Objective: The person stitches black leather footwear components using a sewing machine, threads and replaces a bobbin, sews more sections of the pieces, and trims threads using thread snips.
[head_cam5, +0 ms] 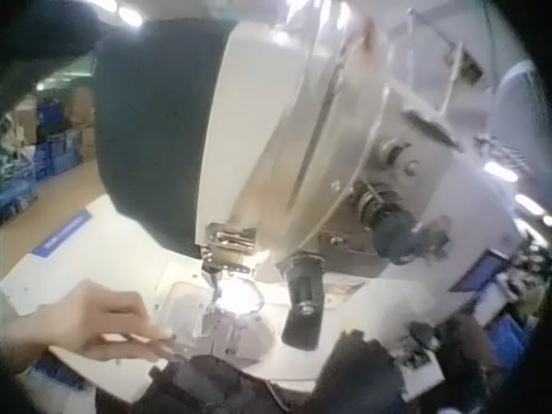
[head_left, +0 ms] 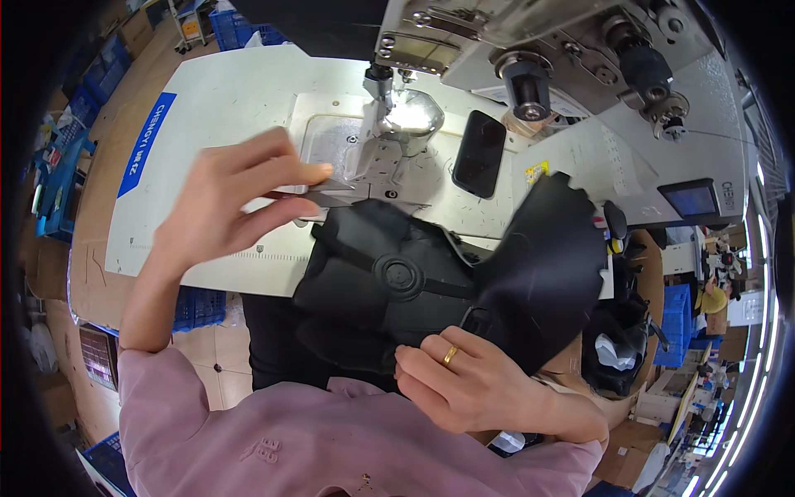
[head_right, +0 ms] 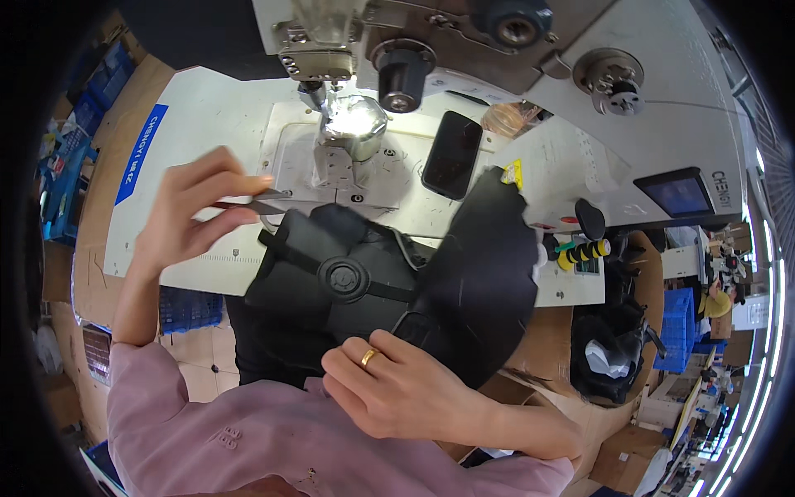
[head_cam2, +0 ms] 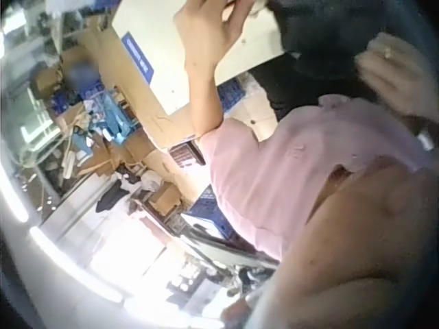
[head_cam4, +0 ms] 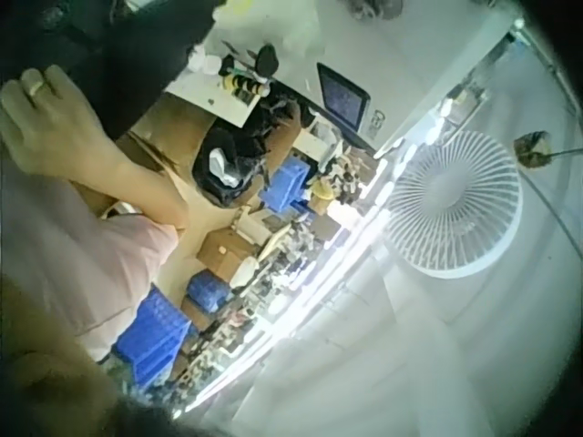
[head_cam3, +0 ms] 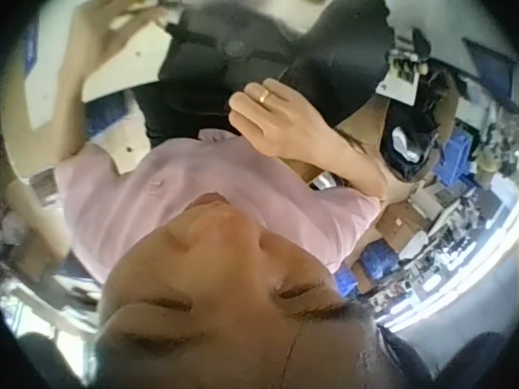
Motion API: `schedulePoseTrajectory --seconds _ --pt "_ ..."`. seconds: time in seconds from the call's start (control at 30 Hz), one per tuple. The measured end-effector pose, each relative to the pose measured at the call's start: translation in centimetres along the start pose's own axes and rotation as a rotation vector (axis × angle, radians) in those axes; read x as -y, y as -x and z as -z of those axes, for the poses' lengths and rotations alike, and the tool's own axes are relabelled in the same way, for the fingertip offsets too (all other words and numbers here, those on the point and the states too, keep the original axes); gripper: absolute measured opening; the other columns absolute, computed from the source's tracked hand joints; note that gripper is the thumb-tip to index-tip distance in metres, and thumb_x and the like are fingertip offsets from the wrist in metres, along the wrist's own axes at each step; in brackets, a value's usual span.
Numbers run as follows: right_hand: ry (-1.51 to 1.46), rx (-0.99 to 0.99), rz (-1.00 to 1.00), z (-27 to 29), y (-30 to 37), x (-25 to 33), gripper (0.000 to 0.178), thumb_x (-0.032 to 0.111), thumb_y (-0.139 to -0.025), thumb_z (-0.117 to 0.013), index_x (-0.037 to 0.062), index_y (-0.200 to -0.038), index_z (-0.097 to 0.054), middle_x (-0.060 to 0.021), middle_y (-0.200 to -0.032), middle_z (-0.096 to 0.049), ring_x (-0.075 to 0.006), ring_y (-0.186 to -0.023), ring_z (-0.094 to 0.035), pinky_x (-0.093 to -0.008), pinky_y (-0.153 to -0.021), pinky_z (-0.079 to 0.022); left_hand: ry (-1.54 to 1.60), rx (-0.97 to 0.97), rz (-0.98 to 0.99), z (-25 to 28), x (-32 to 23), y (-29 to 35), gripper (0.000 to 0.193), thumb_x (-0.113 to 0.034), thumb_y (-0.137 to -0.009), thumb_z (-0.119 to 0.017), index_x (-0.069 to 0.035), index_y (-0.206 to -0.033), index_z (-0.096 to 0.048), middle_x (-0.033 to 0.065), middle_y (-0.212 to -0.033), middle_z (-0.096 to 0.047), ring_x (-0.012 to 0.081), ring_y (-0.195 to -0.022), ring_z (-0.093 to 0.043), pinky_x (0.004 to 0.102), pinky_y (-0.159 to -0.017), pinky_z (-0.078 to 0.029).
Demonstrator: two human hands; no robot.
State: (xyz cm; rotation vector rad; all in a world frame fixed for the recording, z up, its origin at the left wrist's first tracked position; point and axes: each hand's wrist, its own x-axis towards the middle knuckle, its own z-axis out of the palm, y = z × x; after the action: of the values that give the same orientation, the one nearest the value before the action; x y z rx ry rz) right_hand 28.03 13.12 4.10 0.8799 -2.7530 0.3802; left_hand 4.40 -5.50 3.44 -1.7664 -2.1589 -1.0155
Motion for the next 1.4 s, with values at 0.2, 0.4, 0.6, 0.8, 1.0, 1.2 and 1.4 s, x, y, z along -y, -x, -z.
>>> schedulePoseTrajectory --seconds 0.2,0.4,0.6,0.8,1.0,1.2,1.4 --pt "-0.070 0.064 0.020 -1.4 0.6 -0.5 0.012 0.001 -0.066 -0.067 0.0005 -0.077 -0.061 -0.0042 -0.088 -0.056 -0.0153 -0.075 -0.054 -0.0268 -0.065 -0.045 -0.012 0.191 0.036 -6.7 4.9 1.9 0.027 -0.028 -0.080 -0.071 -0.009 -0.098 -0.066 0.0036 -0.084 -0.058 0.0217 -0.069 -0.061 0.0323 -0.059 -0.046" --pt "-0.096 0.041 0.011 -2.1 0.7 -0.8 0.011 0.003 -0.068 -0.068 0.0014 -0.077 -0.062 -0.0040 -0.088 -0.056 -0.0150 -0.075 -0.054 -0.0264 -0.065 -0.045 0.247 0.130 0.160 -8.1 6.4 3.2 0.026 -0.030 -0.081 -0.070 -0.010 -0.098 -0.067 0.0037 -0.085 -0.059 0.0228 -0.073 -0.062 0.0309 -0.061 -0.047" --pt "-0.058 0.016 0.058 -2.9 0.6 -1.3 0.009 0.011 -0.069 -0.062 0.0047 -0.072 -0.056 -0.0039 -0.086 -0.047 -0.0172 -0.082 -0.049 -0.0261 -0.068 -0.041 0.105 0.120 0.155 -9.7 5.9 3.9 0.020 -0.022 -0.083 -0.069 -0.010 -0.099 -0.068 0.0045 -0.083 -0.059 0.0219 -0.070 -0.061 0.0303 -0.060 -0.046" --pt "0.288 -0.434 0.005 -1.6 2.6 -2.5 0.029 0.026 -0.076 -0.071 0.0014 -0.091 -0.066 -0.0096 -0.109 -0.056 -0.0205 -0.099 -0.052 -0.0377 -0.080 -0.045 0.262 -0.198 0.334 -6.9 5.2 2.6 0.016 -0.013 -0.081 -0.070 -0.007 -0.096 -0.068 0.0053 -0.080 -0.057 0.0219 -0.067 -0.059 0.0302 -0.056 -0.045" --pt "0.092 -0.683 -0.903 -4.6 6.0 -3.7 0.082 0.022 -0.074 -0.082 -0.0106 -0.132 -0.035 -0.0242 -0.122 -0.050 -0.0367 -0.113 -0.050 -0.0429 -0.095 -0.042 0.168 0.149 -0.031 -3.5 -1.1 -0.7 0.025 -0.019 -0.076 -0.073 -0.006 -0.096 -0.066 0.0039 -0.081 -0.054 0.0171 -0.062 -0.053 0.0282 -0.054 -0.041" --pt "-0.065 -0.788 -0.875 -6.3 5.8 -3.5 0.073 0.012 -0.075 -0.081 -0.0151 -0.125 -0.036 -0.0215 -0.105 -0.059 -0.0285 -0.089 -0.063 -0.0350 -0.078 -0.052 0.035 0.233 -0.343 -6.5 -3.2 -3.0 0.031 -0.027 -0.074 -0.073 -0.011 -0.099 -0.062 0.0028 -0.081 -0.050 0.0195 -0.062 -0.053 0.0324 -0.053 -0.041" --pt "0.037 -0.783 -0.863 -4.5 7.2 -2.0 0.053 0.011 -0.072 -0.082 -0.0075 -0.112 -0.053 -0.0202 -0.096 -0.062 -0.0347 -0.085 -0.063 -0.0358 -0.073 -0.051 0.062 0.103 -0.411 -7.1 -5.2 -4.0 0.022 -0.022 -0.070 -0.074 -0.010 -0.086 -0.067 0.0024 -0.078 -0.054 0.0194 -0.061 -0.055 0.0321 -0.052 -0.041"
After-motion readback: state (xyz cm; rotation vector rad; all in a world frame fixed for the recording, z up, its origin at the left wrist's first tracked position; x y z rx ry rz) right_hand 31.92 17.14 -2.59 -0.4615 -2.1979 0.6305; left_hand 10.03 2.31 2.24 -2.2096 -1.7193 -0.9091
